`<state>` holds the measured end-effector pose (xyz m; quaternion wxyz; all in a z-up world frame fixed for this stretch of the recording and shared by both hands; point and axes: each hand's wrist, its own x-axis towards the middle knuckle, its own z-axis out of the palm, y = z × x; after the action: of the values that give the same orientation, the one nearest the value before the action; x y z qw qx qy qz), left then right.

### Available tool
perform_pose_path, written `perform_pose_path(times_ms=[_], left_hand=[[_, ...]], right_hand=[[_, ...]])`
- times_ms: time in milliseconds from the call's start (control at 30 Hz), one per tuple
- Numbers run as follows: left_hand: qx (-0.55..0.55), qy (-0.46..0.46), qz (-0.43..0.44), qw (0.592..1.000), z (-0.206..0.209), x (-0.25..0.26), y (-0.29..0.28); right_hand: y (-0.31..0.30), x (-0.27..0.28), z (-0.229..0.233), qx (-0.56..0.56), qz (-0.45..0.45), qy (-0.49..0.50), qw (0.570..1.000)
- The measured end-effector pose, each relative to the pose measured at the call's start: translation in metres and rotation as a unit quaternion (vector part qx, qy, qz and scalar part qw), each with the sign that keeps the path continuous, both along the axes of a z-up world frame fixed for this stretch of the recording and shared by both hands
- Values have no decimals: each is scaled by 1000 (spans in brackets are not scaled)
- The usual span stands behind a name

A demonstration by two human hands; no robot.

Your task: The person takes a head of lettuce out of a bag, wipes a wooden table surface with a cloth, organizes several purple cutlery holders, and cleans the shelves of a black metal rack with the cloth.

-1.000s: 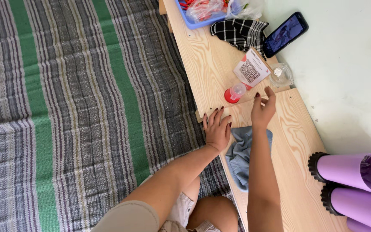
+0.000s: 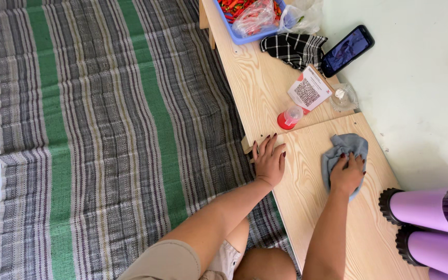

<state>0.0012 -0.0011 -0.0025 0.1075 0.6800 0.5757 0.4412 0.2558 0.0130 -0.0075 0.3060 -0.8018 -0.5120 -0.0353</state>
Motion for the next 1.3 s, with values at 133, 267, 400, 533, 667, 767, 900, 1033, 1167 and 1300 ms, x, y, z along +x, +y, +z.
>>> perform_pose_path(times_ms=[133,267,400,533,667,767,900,1033,1167,1300], left_hand=[[-5,-14,0,1000,1,1,1],[-4,-18,2,1000,1,0,1],[-1,-22,3,1000,3,0,1],[-7,-5,-3,1000,1,0,1],[-3,-15,1,1000,0,1,1],[0,-16,2,1000,-1,2,2],[2,-11,4,1000,1,2,1],[5,-13,3,1000,2,1,2],[0,-9,3,1000,2,1,2],[3,-15,3,1000,0,1,0]], right_hand=[[-29,-38,10,-74,42,-46,995],[-93,-85,16,-105,90,-52,989],[-132,-112,26,-74,134,-50,987],[-124,-101,26,-76,153,-76,982],[-71,-36,12,-37,119,-23,992],[-24,8,-1,33,15,-6,999],[-6,9,3,-14,-14,-66,998],[-51,-38,25,-46,75,-59,994],[-103,-77,33,-53,144,-58,986],[-118,-81,30,-43,128,-41,990]])
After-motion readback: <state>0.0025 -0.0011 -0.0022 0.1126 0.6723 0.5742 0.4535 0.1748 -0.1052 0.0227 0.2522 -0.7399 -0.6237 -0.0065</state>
